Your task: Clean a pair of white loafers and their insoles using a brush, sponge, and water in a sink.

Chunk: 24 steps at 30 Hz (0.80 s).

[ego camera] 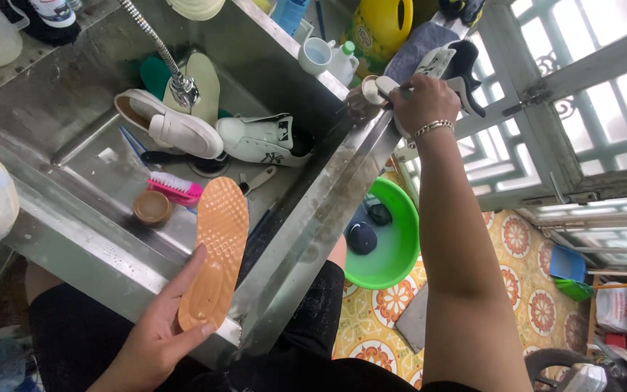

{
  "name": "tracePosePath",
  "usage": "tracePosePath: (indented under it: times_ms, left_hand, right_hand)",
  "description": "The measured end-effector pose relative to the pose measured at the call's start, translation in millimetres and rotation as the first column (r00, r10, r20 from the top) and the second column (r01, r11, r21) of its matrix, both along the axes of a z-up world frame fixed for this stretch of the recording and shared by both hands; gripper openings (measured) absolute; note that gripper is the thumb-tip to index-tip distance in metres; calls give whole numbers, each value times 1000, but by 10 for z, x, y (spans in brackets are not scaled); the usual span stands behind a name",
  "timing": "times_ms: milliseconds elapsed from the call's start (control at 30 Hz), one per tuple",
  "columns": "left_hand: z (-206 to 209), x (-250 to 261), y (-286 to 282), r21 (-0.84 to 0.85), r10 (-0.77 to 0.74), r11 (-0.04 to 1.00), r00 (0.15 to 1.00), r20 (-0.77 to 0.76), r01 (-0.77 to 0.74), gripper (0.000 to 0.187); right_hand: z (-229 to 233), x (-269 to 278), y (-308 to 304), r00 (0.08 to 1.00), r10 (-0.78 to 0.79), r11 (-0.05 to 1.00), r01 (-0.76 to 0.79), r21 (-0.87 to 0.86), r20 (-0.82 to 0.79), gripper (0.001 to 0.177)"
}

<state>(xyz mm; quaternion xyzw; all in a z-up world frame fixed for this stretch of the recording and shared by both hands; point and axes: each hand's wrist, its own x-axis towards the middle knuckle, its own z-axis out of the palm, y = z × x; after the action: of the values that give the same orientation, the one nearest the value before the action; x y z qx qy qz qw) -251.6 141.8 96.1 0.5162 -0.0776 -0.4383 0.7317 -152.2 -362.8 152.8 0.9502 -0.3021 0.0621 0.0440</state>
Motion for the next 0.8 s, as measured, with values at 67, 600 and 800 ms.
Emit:
tracePosePath:
  times_ms: [67,600,800]
  left_hand:
    - [43,2,-26,24,-12,1000,1000,6,11,97]
    - [-431,7,-283,100,-102,991,982,158,87,95]
    - [-660,14,-283,-106,-113,988,993,-27,109,98]
  right_hand:
    - [-22,59,0,1000,11,1000,-11,-4,-25,29]
    - [-355,-791,-140,904,-14,898,-177,402,428,28]
    - [-665,-1667,957,883,165,800,-380,464,439,25]
